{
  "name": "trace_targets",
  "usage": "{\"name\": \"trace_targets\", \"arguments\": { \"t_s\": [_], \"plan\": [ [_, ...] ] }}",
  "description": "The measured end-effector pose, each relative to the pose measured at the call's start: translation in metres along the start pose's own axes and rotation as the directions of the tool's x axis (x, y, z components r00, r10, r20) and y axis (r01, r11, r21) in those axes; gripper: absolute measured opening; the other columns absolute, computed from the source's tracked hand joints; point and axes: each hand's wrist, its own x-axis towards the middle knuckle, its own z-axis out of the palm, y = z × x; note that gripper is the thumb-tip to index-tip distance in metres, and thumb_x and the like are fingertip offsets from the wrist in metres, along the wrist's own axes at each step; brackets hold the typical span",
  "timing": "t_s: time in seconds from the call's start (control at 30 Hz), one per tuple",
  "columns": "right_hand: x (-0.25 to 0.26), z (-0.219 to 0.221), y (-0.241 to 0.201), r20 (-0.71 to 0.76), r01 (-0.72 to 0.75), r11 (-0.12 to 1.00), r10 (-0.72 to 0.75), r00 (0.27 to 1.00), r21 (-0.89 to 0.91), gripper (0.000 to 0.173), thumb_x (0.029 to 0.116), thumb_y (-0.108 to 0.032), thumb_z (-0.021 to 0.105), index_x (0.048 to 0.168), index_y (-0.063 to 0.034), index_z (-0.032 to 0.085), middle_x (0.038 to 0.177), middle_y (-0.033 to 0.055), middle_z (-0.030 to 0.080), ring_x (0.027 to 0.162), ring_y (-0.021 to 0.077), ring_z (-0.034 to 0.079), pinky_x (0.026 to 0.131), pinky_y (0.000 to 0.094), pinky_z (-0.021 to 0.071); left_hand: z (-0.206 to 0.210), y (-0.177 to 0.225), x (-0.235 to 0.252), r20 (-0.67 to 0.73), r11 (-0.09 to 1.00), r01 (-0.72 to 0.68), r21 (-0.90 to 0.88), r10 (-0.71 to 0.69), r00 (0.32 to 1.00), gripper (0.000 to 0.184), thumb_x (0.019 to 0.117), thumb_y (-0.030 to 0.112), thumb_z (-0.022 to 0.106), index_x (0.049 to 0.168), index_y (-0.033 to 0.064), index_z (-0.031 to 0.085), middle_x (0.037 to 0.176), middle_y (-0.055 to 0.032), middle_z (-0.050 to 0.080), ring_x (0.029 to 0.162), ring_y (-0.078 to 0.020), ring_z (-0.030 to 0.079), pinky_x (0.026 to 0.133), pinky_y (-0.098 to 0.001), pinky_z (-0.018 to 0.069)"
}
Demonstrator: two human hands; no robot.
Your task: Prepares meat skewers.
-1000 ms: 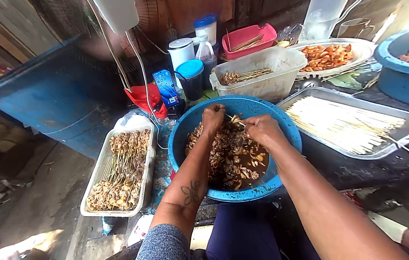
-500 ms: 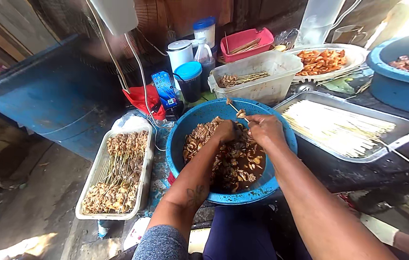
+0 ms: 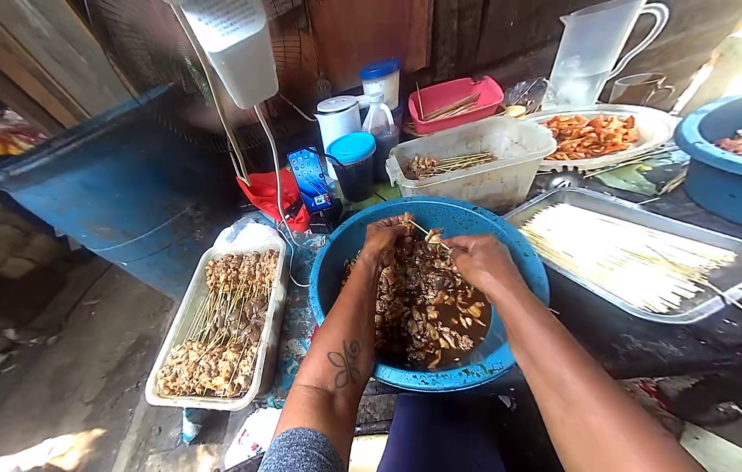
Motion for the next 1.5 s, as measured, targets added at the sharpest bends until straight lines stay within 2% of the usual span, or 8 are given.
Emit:
{"name": "trace_targets", "arguments": {
  "t_s": [0.27,0.47,0.57,0.67,0.87,1.07,1.2,1.5],
  "plan": [
    [0.0,0.003,0.001,0.049,0.004,0.998,-0.001,0.999,-0.06,0.032,0.1071,-0.005,0.049,0.129,-0.0058,0.073,0.125,0.0233,0.069,0.117,0.0419,0.065,0.099,0.0635,0.0478,0.0,-0.004,0.0,-0.038,0.928,-0.228,0.295,0.25,0.967,0.015,0.0977,-0.006,0.058,0.11,-0.0085,0.065,0.089,-0.0119,0.065,0.071,-0.012,0.06,0.068,-0.0279,0.0537],
    [-0.003,0.001,-0.003,0.055,0.004,0.995,0.001,0.998,-0.102,0.031,0.1076,-0.006,0.049,0.129,-0.0065,0.073,0.128,0.0223,0.069,0.123,0.0414,0.063,0.103,0.062,0.0471,0.003,-0.001,-0.004,0.069,0.885,-0.234,0.403,0.225,0.972,0.021,0.1056,0.001,0.048,0.117,-0.0076,0.063,0.096,-0.0142,0.065,0.076,-0.0139,0.062,0.072,-0.0304,0.0558],
    [-0.004,0.001,-0.004,0.043,0.035,0.992,-0.03,0.999,-0.118,0.032,0.1079,-0.006,0.048,0.13,-0.0052,0.072,0.131,0.0233,0.068,0.127,0.0421,0.061,0.105,0.0623,0.0455,0.007,-0.001,-0.006,0.044,0.95,-0.181,0.255,0.176,0.983,0.02,0.1076,0.007,0.048,0.112,-0.0077,0.061,0.087,-0.0097,0.064,0.068,-0.011,0.063,0.066,-0.0265,0.0573],
    [-0.003,0.001,-0.002,0.042,0.084,0.99,-0.08,0.996,-0.117,0.032,0.1064,-0.003,0.05,0.128,-0.0046,0.073,0.124,0.0245,0.07,0.121,0.0436,0.064,0.102,0.0628,0.0473,0.007,-0.002,-0.006,-0.033,0.984,-0.147,0.104,0.152,0.988,0.015,0.0981,-0.004,0.059,0.112,-0.0087,0.062,0.086,-0.0092,0.064,0.067,-0.0114,0.06,0.065,-0.0264,0.0551],
    [-0.005,0.001,0.0,-0.01,0.105,0.992,-0.106,0.994,-0.064,0.031,0.1064,-0.004,0.05,0.126,-0.0053,0.074,0.122,0.0239,0.071,0.119,0.0436,0.065,0.101,0.0647,0.0469,-0.003,0.003,-0.001,-0.158,0.989,-0.147,-0.024,0.141,0.977,0.022,0.0965,-0.012,0.053,0.118,-0.0099,0.058,0.092,-0.0108,0.063,0.07,-0.0123,0.061,0.068,-0.0267,0.0566],
    [-0.004,0.001,-0.002,0.018,0.085,0.993,-0.084,0.996,-0.077,0.033,0.1072,-0.004,0.048,0.129,-0.0048,0.072,0.128,0.0231,0.069,0.124,0.0424,0.063,0.104,0.062,0.0464,0.01,0.001,-0.007,-0.018,0.94,-0.246,0.236,0.258,0.966,0.022,0.1,-0.007,0.051,0.12,-0.0113,0.06,0.104,-0.0172,0.065,0.078,-0.0142,0.065,0.076,-0.0297,0.0583],
    [-0.008,0.002,-0.009,0.03,0.031,0.992,-0.027,0.999,-0.125,0.035,0.1074,-0.004,0.047,0.134,-0.0061,0.07,0.13,0.0243,0.068,0.125,0.0439,0.062,0.104,0.0625,0.0465,0.008,-0.004,-0.005,0.043,0.793,-0.333,0.509,0.364,0.931,0.02,0.1003,-0.003,0.055,0.116,-0.0086,0.066,0.105,-0.021,0.07,0.087,-0.0228,0.07,0.084,-0.0397,0.0596],
    [-0.01,0.006,-0.011,0.015,0.056,0.996,-0.055,0.998,-0.072,0.038,0.1069,-0.002,0.043,0.134,-0.0043,0.07,0.131,0.0254,0.067,0.128,0.0426,0.061,0.105,0.0615,0.0454,0.022,0.009,-0.019,0.069,0.513,-0.292,0.807,0.408,0.91,0.022,0.1001,0.001,0.056,0.115,-0.0007,0.072,0.106,-0.0165,0.074,0.097,-0.0278,0.071,0.091,-0.0465,0.0555]
  ]
}}
